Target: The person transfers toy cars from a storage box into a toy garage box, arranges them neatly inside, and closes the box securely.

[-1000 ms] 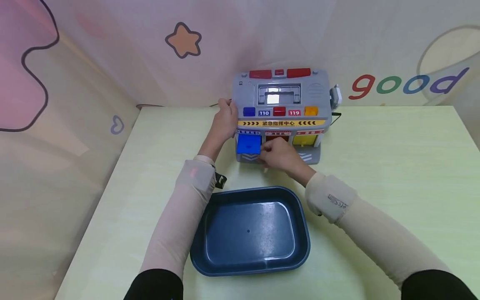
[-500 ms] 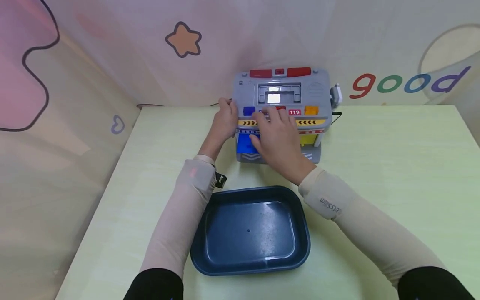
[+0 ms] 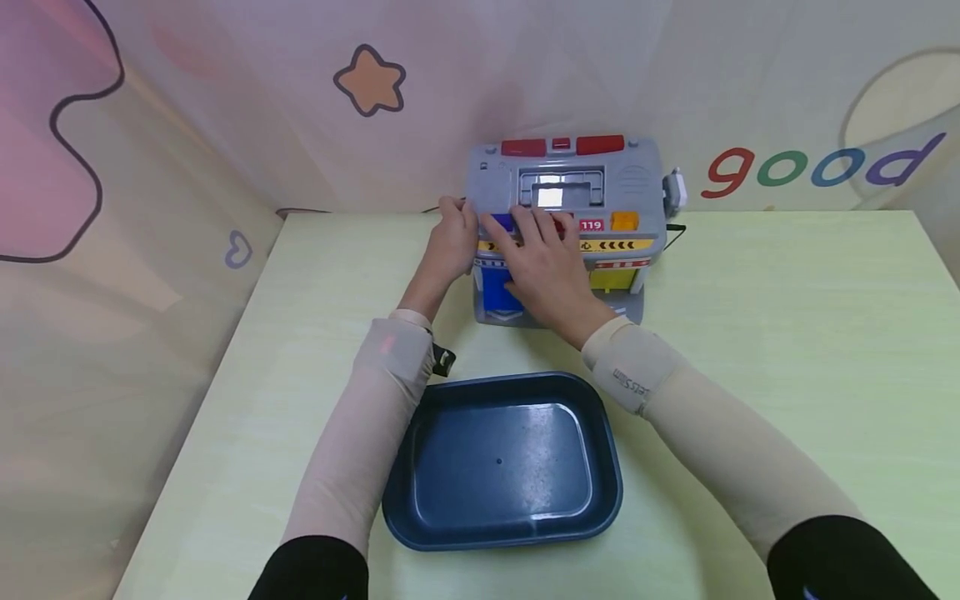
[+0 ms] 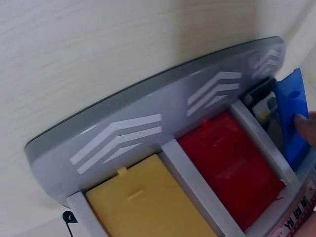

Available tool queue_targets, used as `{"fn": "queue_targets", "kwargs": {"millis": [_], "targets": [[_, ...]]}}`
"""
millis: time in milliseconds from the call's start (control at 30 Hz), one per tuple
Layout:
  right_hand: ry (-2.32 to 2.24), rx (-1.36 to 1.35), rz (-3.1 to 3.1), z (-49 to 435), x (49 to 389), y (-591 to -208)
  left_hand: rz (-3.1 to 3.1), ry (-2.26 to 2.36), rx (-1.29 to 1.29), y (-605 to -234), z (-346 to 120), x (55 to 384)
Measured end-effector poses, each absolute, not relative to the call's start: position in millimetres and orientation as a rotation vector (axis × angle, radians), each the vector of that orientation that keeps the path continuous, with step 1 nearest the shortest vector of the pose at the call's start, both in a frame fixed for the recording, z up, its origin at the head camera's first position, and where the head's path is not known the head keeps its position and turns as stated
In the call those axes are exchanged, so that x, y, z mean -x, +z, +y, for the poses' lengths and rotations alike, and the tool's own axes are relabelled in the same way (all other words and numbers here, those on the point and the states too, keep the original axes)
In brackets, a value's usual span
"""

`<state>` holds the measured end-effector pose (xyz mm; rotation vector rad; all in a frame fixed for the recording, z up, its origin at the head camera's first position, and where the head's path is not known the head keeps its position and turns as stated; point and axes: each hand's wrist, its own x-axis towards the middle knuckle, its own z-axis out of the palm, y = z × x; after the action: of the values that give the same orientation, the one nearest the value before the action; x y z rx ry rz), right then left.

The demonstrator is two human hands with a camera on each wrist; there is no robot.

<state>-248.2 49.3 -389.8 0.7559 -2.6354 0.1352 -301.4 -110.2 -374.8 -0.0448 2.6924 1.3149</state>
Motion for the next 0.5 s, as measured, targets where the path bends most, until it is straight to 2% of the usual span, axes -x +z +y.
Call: {"fn": "queue_targets", "kwargs": {"millis": [500], "targets": [[-0.066, -0.736, -2.443, 50.1, 256.1, -405.5, 2.695, 1.306, 0.081, -374.1, -106.9, 302.3]]}}
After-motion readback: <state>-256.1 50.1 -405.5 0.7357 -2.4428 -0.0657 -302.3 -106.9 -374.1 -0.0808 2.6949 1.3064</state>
